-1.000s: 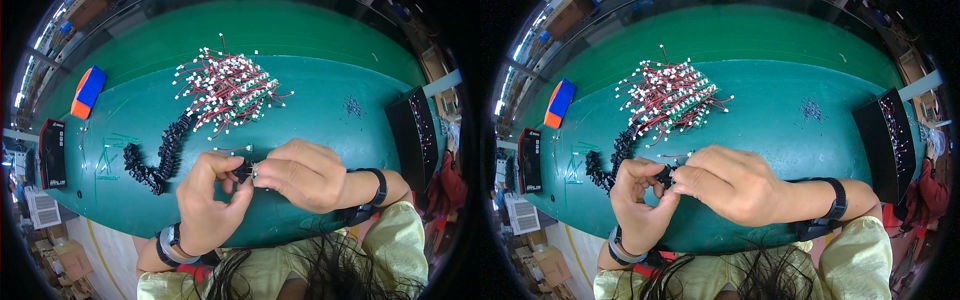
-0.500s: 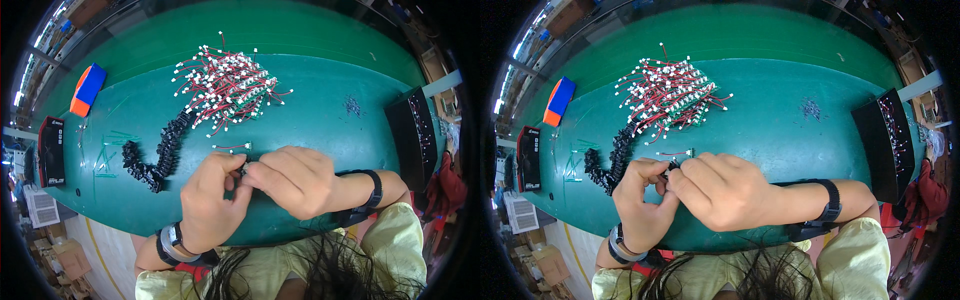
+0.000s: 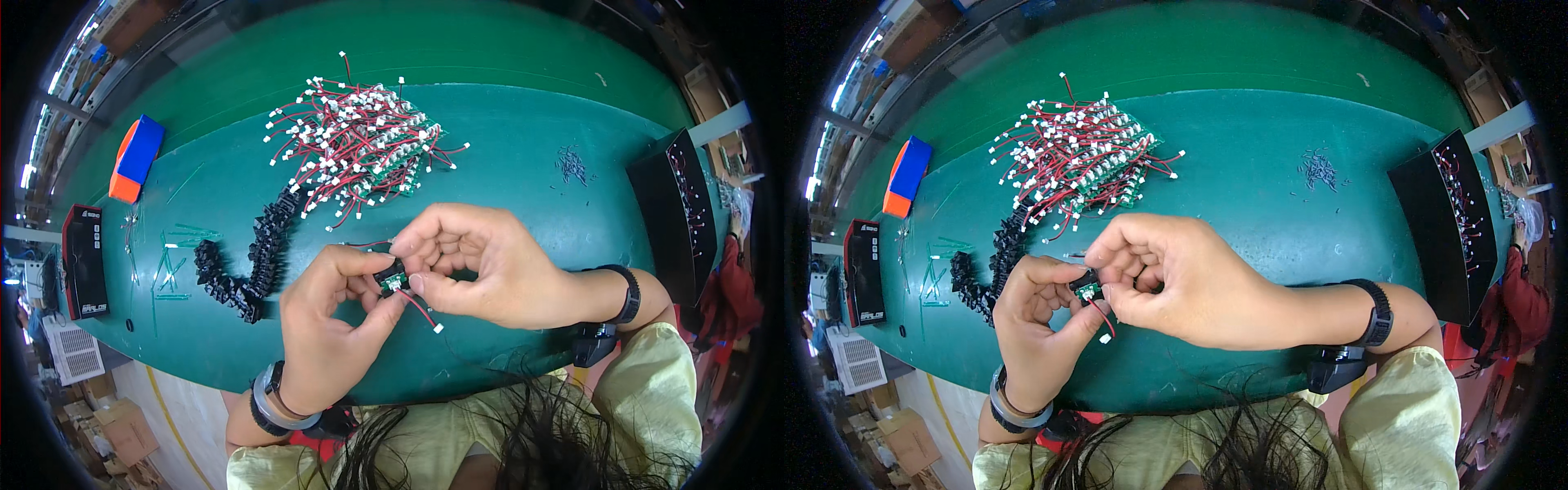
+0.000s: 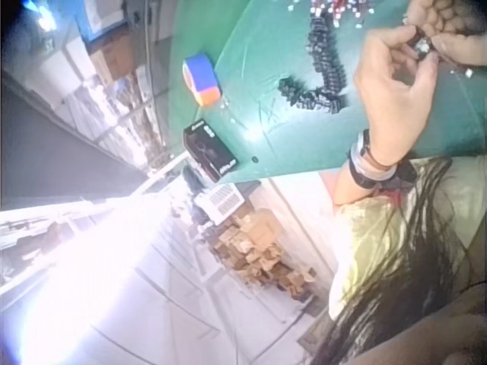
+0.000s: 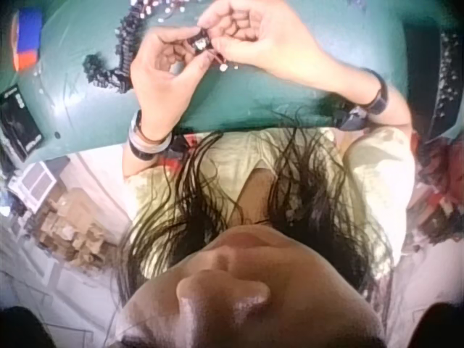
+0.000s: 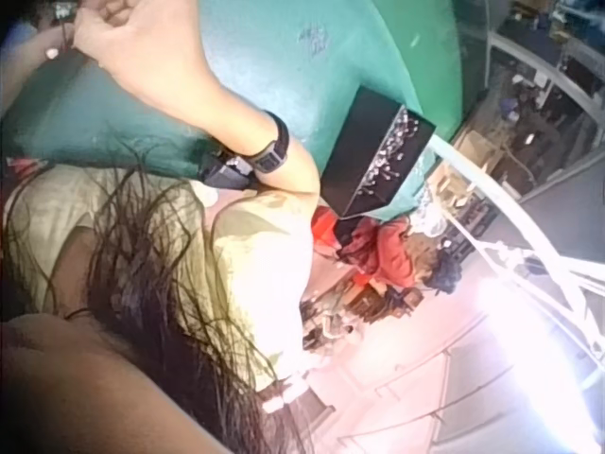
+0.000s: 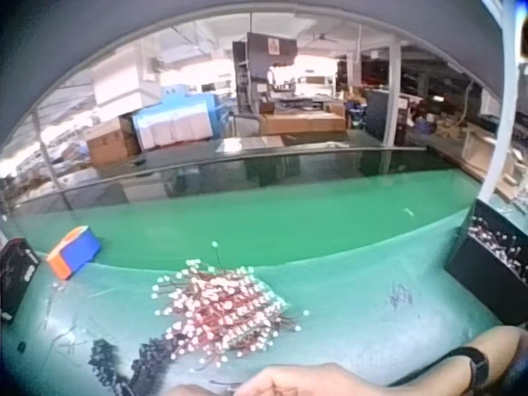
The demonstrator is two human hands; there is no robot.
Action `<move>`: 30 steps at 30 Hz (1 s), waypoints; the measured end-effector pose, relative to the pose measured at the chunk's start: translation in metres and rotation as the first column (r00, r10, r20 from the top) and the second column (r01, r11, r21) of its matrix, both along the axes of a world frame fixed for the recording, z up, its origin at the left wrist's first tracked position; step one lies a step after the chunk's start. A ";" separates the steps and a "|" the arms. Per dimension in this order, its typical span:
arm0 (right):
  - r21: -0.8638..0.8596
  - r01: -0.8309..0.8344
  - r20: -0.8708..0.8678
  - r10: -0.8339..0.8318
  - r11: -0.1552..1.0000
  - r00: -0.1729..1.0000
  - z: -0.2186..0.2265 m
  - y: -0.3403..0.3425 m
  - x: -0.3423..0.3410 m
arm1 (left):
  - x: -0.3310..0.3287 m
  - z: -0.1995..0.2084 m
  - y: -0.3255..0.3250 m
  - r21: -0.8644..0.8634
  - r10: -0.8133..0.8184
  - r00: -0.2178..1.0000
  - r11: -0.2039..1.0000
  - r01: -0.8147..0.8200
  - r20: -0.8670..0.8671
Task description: Assembling small electrical connectors into plastic housings and organizing PCB panels.
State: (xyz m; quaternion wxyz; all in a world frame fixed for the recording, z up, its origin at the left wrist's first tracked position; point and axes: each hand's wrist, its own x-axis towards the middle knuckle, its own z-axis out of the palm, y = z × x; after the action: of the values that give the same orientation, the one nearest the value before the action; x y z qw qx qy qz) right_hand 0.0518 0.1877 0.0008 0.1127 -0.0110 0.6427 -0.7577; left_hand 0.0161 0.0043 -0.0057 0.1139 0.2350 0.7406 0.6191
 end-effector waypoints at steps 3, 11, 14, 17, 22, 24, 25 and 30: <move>-0.112 -0.009 0.058 0.016 0.994 0.998 -0.004 0.002 0.000 | 0.000 0.002 -0.001 -0.005 -0.074 0.997 0.997 0.074 0.014; -0.032 -0.033 0.100 0.036 0.999 0.994 0.004 0.005 0.002 | -0.001 0.003 -0.003 0.079 -0.156 0.972 0.987 0.144 0.176; -0.083 -0.006 0.069 0.012 0.997 0.998 0.001 0.001 0.001 | -0.004 0.002 -0.004 0.044 -0.155 0.979 0.988 0.150 0.133; -0.092 0.007 0.047 -0.003 0.996 0.999 -0.002 -0.001 0.001 | -0.003 0.000 -0.005 0.039 -0.159 0.973 0.987 0.155 0.168; -0.031 -0.025 0.042 0.027 0.999 0.999 -0.002 0.004 0.002 | -0.002 0.006 -0.002 0.142 -0.183 0.925 0.980 0.143 0.332; -0.015 0.000 0.030 0.000 1.000 1.000 -0.002 0.003 0.003 | -0.004 0.008 -0.003 0.168 -0.204 0.903 0.974 0.150 0.377; -0.029 0.000 0.040 0.001 1.000 0.999 -0.002 0.002 0.003 | -0.004 0.007 -0.003 0.158 -0.206 0.913 0.975 0.159 0.351; 0.048 -0.004 -0.049 0.006 0.999 0.999 -0.008 -0.002 0.006 | 0.000 0.001 -0.004 0.152 -0.181 0.945 0.978 0.144 0.271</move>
State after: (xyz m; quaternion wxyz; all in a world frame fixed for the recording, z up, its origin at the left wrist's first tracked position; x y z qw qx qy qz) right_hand 0.0575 0.1853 -0.0073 0.0991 -0.0283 0.6631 -0.7414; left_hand 0.0159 0.0007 -0.0050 0.2540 0.2111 0.6528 0.6817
